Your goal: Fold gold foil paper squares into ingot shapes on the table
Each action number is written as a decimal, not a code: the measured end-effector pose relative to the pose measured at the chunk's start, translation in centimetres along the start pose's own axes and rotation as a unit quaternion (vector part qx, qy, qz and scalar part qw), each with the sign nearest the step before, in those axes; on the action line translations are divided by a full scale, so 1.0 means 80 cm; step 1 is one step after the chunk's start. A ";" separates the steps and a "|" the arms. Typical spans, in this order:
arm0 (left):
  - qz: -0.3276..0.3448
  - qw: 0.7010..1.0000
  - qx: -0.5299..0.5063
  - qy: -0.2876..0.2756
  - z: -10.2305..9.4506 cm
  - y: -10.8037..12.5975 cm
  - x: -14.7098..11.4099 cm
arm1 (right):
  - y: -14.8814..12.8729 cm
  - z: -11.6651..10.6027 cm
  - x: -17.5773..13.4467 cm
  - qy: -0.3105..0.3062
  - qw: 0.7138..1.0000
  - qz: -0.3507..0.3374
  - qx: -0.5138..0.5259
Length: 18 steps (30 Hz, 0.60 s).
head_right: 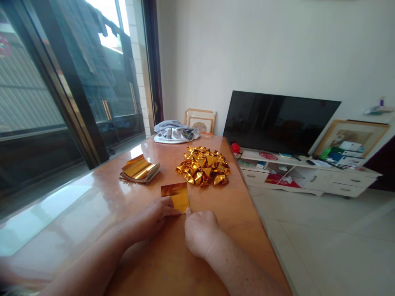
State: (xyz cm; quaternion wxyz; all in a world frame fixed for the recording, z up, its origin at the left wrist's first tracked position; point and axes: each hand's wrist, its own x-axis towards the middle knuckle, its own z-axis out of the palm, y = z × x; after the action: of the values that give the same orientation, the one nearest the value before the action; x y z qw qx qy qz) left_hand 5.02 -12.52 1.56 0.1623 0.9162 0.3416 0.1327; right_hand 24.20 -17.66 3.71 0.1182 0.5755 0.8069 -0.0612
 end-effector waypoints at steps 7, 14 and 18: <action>-0.029 0.998 0.051 -0.001 0.002 0.005 0.001 | -0.007 -0.007 -0.002 -0.004 1.000 0.004 -0.025; -0.034 0.995 0.092 -0.012 0.001 0.011 0.002 | -0.002 0.004 0.001 0.020 0.999 -0.009 -0.032; -0.043 0.996 0.079 -0.009 -0.008 0.006 -0.006 | 0.001 0.003 0.001 0.013 0.999 -0.009 -0.036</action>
State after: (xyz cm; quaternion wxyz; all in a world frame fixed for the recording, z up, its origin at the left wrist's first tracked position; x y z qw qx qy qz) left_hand 4.75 -13.04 2.30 0.0976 0.9117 0.3889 0.0901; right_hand 24.29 -17.59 3.42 0.1279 0.5643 0.8152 -0.0260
